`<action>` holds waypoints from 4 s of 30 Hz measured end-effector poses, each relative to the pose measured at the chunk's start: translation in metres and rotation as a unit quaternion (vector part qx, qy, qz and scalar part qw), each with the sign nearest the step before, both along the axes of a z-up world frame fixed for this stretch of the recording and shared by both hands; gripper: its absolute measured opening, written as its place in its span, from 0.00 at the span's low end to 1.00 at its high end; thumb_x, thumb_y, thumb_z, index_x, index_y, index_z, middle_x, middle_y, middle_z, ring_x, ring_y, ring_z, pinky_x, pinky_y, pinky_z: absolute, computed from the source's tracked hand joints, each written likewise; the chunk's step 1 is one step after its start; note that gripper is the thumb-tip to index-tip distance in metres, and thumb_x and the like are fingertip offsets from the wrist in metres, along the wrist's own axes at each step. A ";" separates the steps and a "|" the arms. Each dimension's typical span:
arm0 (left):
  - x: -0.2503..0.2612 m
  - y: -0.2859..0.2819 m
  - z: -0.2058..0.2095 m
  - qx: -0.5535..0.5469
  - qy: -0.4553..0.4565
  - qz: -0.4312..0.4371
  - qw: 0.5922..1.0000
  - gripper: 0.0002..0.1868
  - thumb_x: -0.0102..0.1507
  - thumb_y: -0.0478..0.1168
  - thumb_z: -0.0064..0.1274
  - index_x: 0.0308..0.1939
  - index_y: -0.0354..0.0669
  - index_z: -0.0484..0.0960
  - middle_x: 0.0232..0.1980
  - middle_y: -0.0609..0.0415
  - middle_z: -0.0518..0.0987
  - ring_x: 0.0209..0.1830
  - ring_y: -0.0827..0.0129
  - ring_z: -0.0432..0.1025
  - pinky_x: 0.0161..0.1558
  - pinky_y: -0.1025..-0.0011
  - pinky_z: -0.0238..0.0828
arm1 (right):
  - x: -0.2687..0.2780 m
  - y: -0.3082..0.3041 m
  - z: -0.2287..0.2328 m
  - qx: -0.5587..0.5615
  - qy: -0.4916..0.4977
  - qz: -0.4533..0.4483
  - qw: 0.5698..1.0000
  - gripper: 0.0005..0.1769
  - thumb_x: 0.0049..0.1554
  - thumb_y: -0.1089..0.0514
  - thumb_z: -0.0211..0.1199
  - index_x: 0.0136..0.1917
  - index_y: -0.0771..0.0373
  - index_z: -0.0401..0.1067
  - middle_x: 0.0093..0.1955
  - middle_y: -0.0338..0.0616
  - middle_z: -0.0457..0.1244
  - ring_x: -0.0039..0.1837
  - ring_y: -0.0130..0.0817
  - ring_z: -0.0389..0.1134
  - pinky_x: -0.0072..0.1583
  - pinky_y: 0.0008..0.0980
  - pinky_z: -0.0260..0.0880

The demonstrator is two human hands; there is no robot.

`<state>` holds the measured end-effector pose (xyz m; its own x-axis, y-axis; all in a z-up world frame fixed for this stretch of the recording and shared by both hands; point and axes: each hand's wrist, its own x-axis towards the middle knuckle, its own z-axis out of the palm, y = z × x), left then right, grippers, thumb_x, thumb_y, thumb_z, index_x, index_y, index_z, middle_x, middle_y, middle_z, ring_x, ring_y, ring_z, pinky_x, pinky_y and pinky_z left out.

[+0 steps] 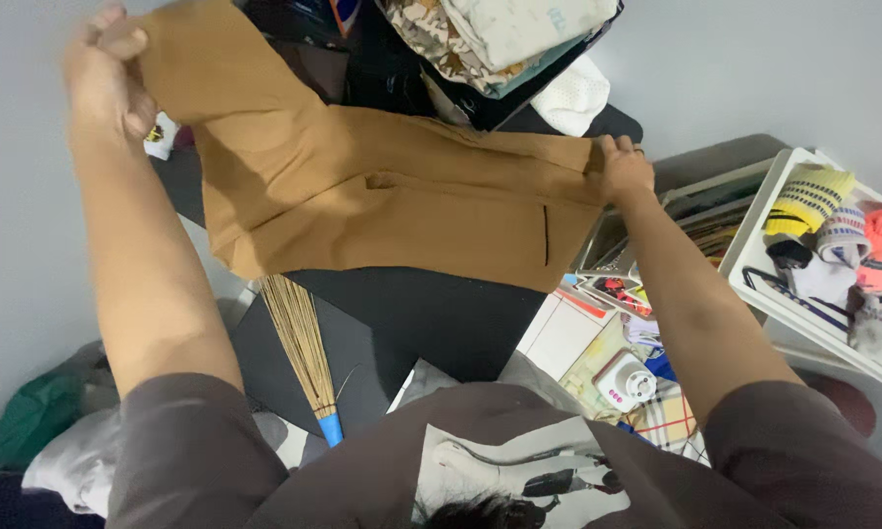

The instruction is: The person folds several items of clothing, including a black shirt, a blue patterned garment, a light-colored button-up, a dinosaur-print item, and a pair of brown trousers, placing each one into a stack on a table.

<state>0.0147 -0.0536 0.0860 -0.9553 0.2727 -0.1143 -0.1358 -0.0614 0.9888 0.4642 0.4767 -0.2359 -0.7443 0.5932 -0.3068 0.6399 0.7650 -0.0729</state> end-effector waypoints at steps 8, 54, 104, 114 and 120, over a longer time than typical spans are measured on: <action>-0.011 -0.011 -0.018 -0.041 -0.026 -0.038 0.998 0.29 0.57 0.20 0.41 0.60 0.33 0.83 0.54 0.55 0.81 0.54 0.68 0.73 0.46 0.70 0.64 | -0.010 -0.019 0.037 -0.067 0.101 -0.012 0.993 0.20 0.54 0.46 0.65 0.59 0.48 0.77 0.60 0.49 0.66 0.62 0.53 0.65 0.62 0.52 0.65; 0.138 -0.133 -0.211 -0.395 -0.020 0.034 0.918 0.34 0.52 0.25 0.60 0.62 0.20 0.69 0.42 0.36 0.82 0.40 0.50 0.80 0.35 0.59 0.75 | 0.074 -0.237 0.053 -0.125 0.218 0.040 0.967 0.42 0.47 0.52 0.73 0.71 0.63 0.59 0.72 0.67 0.52 0.72 0.68 0.54 0.69 0.57 0.56; 0.034 -0.097 -0.185 -0.099 -0.096 0.139 0.981 0.10 0.64 0.37 0.57 0.46 0.35 0.80 0.30 0.55 0.76 0.24 0.67 0.68 0.24 0.67 0.63 | -0.041 -0.265 0.059 -0.582 0.435 -0.217 0.652 0.13 0.61 0.62 0.59 0.57 0.70 0.76 0.53 0.45 0.71 0.54 0.33 0.70 0.58 0.33 0.70; 0.062 -0.074 -0.168 -0.145 0.097 0.031 0.984 0.24 0.69 0.36 0.56 0.68 0.38 0.67 0.60 0.54 0.78 0.55 0.69 0.77 0.52 0.67 0.77 | -0.040 -0.240 0.004 -0.519 0.413 -0.192 0.723 0.13 0.61 0.64 0.57 0.59 0.66 0.73 0.53 0.46 0.70 0.53 0.31 0.70 0.56 0.32 0.71; 0.149 -0.046 -0.131 -0.439 0.321 0.163 0.823 0.32 0.63 0.32 0.55 0.71 0.31 0.64 0.68 0.34 0.66 0.66 0.38 0.62 0.66 0.50 0.60 | 0.007 -0.207 -0.057 -0.269 0.491 -0.293 0.775 0.11 0.60 0.66 0.57 0.57 0.64 0.69 0.53 0.50 0.68 0.56 0.39 0.71 0.59 0.36 0.70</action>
